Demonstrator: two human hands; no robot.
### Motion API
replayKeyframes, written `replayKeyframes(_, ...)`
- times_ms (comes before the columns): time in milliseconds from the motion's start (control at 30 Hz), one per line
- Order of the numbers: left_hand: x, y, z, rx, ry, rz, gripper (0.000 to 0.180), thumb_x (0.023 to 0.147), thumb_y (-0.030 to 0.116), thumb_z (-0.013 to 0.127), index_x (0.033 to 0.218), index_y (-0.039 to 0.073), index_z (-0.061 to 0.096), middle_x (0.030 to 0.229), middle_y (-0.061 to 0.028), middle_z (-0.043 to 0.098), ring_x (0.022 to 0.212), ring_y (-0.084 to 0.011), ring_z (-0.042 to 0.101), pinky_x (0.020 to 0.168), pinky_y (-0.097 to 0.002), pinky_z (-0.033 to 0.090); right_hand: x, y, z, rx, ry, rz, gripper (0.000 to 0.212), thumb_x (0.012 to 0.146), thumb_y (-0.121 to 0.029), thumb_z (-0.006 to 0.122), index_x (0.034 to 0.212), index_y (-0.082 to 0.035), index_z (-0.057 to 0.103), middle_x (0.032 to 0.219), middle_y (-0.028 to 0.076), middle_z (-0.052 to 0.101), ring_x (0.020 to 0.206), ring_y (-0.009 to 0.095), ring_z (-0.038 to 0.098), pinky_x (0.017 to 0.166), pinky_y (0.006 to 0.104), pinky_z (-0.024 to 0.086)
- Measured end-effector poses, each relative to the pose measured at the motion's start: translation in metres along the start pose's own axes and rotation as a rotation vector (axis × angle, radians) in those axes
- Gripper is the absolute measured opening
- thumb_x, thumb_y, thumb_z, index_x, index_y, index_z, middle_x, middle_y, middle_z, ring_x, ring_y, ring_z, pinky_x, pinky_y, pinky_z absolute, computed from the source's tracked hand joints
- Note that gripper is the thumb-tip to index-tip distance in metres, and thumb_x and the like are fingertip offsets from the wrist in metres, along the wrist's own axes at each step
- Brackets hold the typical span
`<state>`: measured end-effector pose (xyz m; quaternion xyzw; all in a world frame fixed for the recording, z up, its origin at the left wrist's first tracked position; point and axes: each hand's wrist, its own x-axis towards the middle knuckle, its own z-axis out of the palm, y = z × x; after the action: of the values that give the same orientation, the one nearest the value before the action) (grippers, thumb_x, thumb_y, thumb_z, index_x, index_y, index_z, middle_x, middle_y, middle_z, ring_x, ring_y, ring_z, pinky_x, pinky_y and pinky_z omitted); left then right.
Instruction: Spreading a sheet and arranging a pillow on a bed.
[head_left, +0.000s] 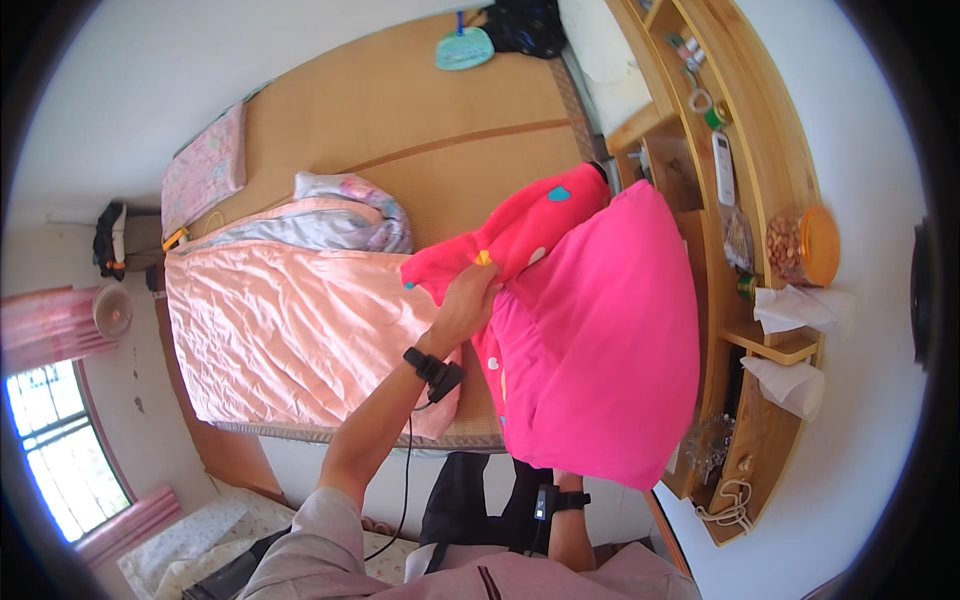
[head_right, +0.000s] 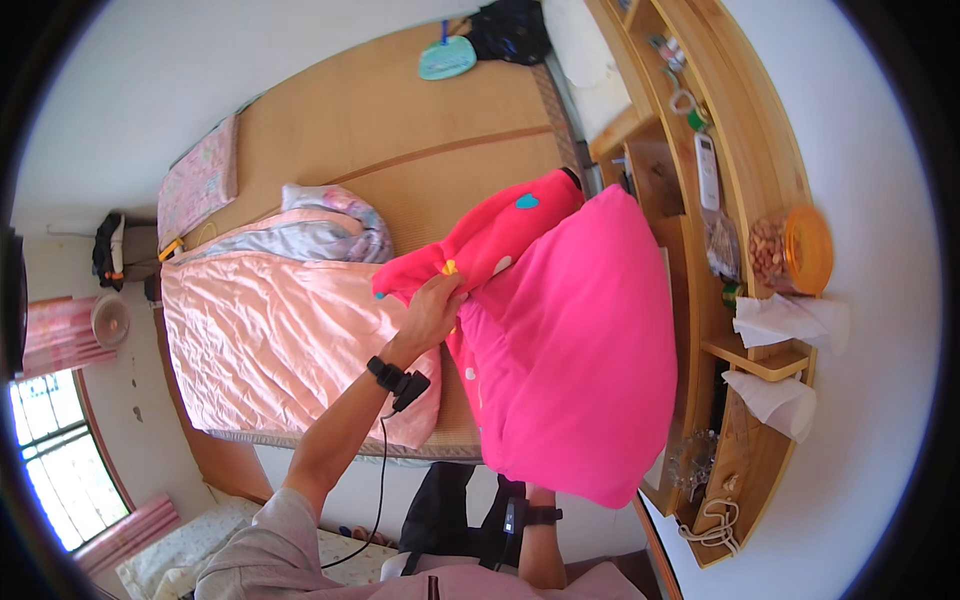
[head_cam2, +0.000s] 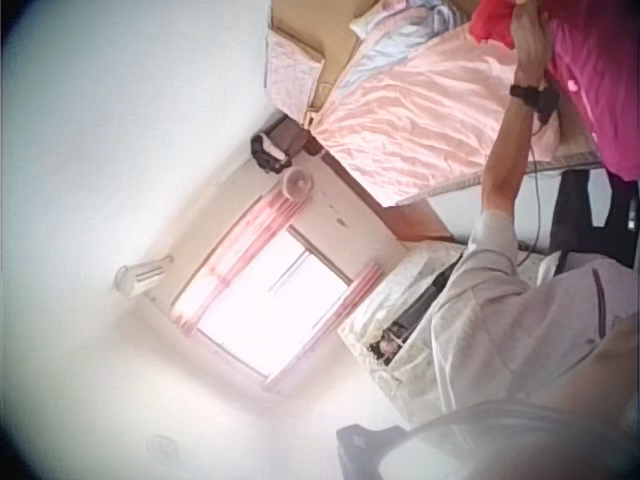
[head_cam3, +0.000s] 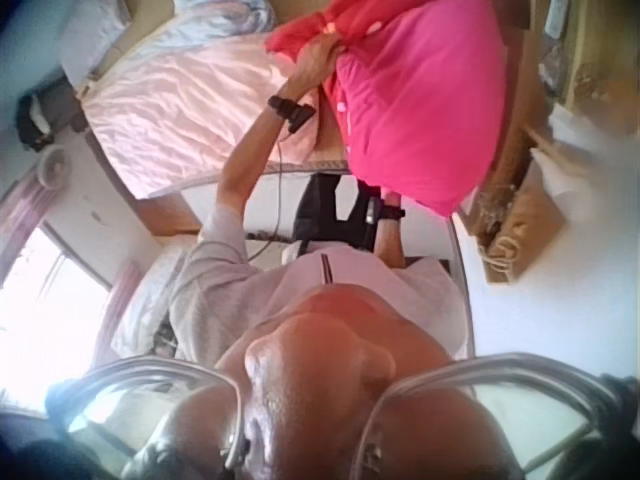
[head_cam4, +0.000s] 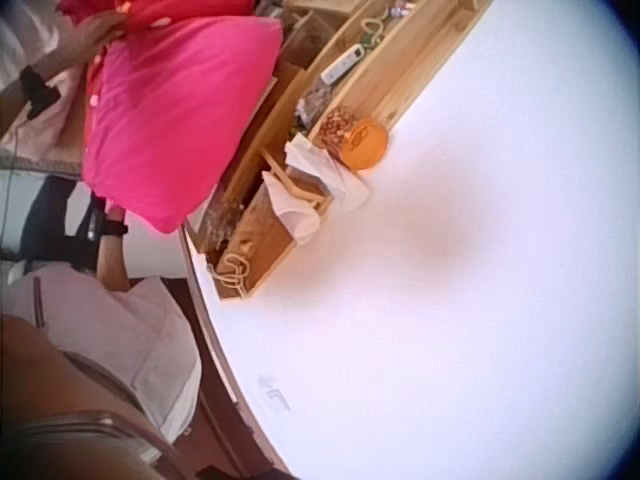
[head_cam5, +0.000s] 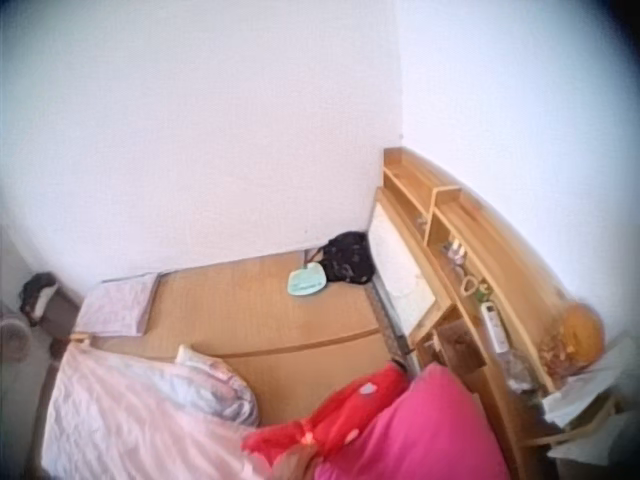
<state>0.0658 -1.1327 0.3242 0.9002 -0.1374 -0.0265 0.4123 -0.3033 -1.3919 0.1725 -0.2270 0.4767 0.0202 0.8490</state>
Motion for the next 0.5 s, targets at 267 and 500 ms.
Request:
replayKeyframes(267,0.019,0.046,-0.237,0.153,0.505,0.024,0.018,0.091,0.012,0.064,0.104,0.0,0.064,0.09,-0.0232,0.065,0.085,-0.0419,0.064,0.072,-0.0475,0.05,0.0,-0.059,0.294,-0.121,-0.511,-0.072,0.051,0.101,-0.034,0.054,0.144,-0.009,0.042,0.143,0.01,0.051,0.13,0.026,0.051,0.111,0.0463,0.041)
replayKeyframes(500,0.042,-0.079,-0.413,0.322,0.738,-0.168,0.052,0.089,0.024,0.069,0.132,0.001,0.052,0.117,-0.0268,0.063,0.111,-0.0438,0.06,0.093,-0.0471,0.048,0.041,-0.098,0.601,-0.444,-0.307,-0.074,0.054,0.101,-0.035,0.054,0.145,-0.005,0.042,0.145,0.013,0.051,0.134,0.027,0.048,0.113,0.0435,0.039)
